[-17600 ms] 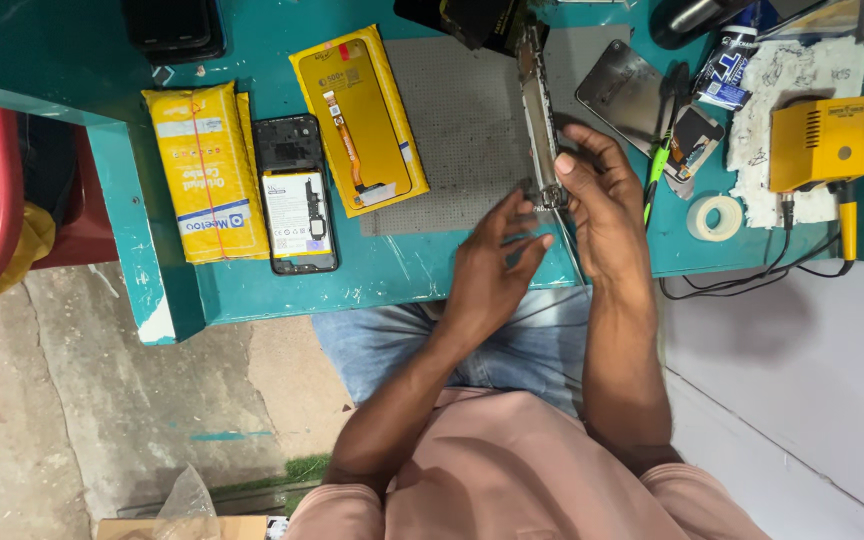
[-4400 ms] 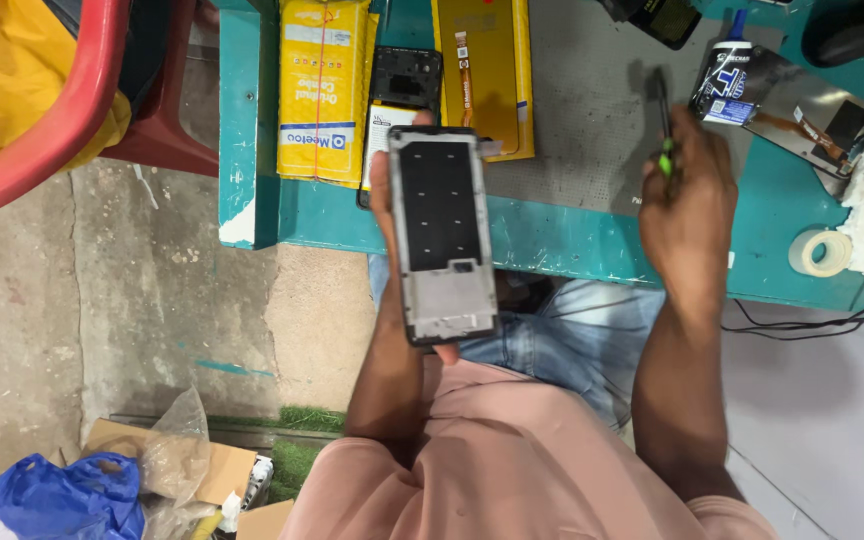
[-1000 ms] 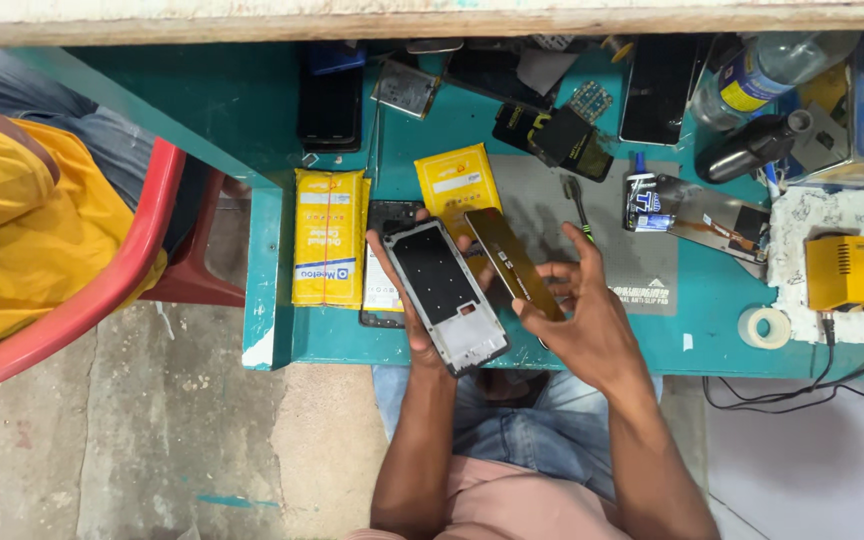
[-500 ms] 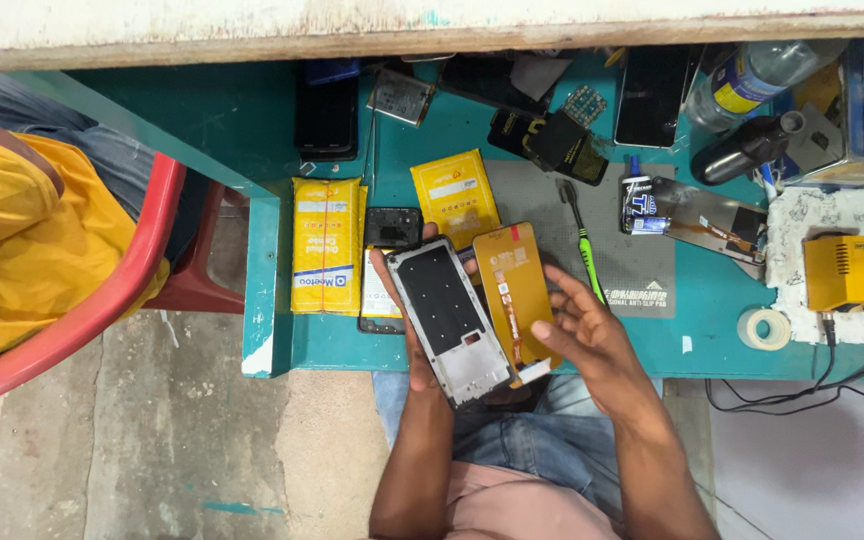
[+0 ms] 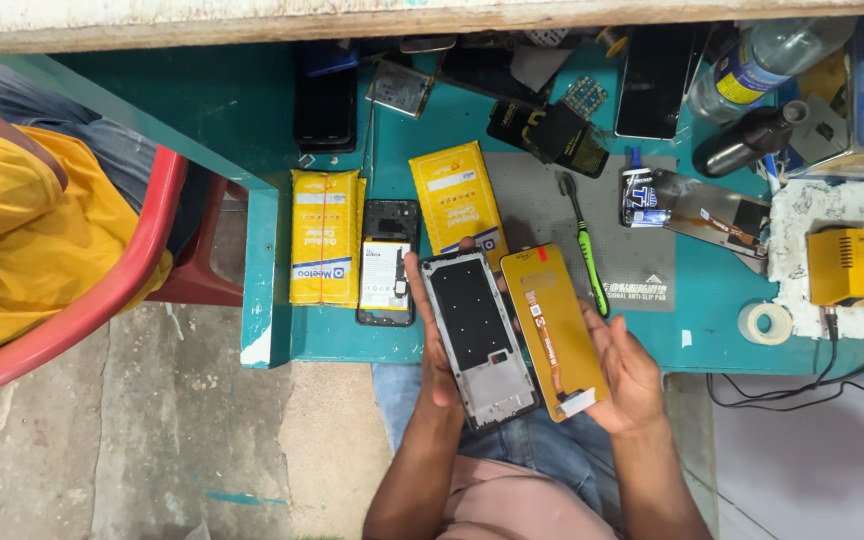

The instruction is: The person cleans the internal frame of a mobile phone and applies adhesive from a tube before aligning a new screen component onto the chassis.

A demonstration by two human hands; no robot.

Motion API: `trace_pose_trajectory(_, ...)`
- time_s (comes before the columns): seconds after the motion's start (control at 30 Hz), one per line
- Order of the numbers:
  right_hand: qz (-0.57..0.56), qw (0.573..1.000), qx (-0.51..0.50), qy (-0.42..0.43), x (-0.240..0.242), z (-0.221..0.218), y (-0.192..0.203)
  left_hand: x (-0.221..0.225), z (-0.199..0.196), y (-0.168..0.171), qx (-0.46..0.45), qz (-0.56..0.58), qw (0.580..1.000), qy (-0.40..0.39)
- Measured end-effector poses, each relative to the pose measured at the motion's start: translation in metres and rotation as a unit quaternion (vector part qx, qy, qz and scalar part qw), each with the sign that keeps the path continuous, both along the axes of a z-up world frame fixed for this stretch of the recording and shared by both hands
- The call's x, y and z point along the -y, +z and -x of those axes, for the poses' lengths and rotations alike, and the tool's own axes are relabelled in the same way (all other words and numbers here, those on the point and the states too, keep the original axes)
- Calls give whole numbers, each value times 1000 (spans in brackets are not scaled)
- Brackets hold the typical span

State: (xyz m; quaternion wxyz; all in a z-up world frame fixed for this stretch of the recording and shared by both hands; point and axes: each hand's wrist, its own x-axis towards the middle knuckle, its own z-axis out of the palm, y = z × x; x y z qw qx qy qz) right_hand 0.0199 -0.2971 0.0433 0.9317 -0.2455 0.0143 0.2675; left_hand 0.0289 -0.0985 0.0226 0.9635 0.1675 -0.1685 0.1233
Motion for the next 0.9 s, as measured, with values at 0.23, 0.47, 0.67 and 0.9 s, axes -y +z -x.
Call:
trace_pose_trajectory(0.23, 63, 997, -32, -10, 2, 9, 14, 0, 6, 25, -147, -5, 988, -47)
trace_pose_trajectory(0.47, -62, 997, 46, 18, 12, 9, 29, -1, -3, 32, -27, 42, 998, -44)
trace_pose_trajectory(0.67, 170, 963, 211, 2, 14, -16, 102, 3, -19, 39, -98, 31, 995, -8)
trace_pose_trajectory(0.9, 545, 765, 332, 84, -17, -48, 198, 8, -42, 65, -62, 29, 997, 24)
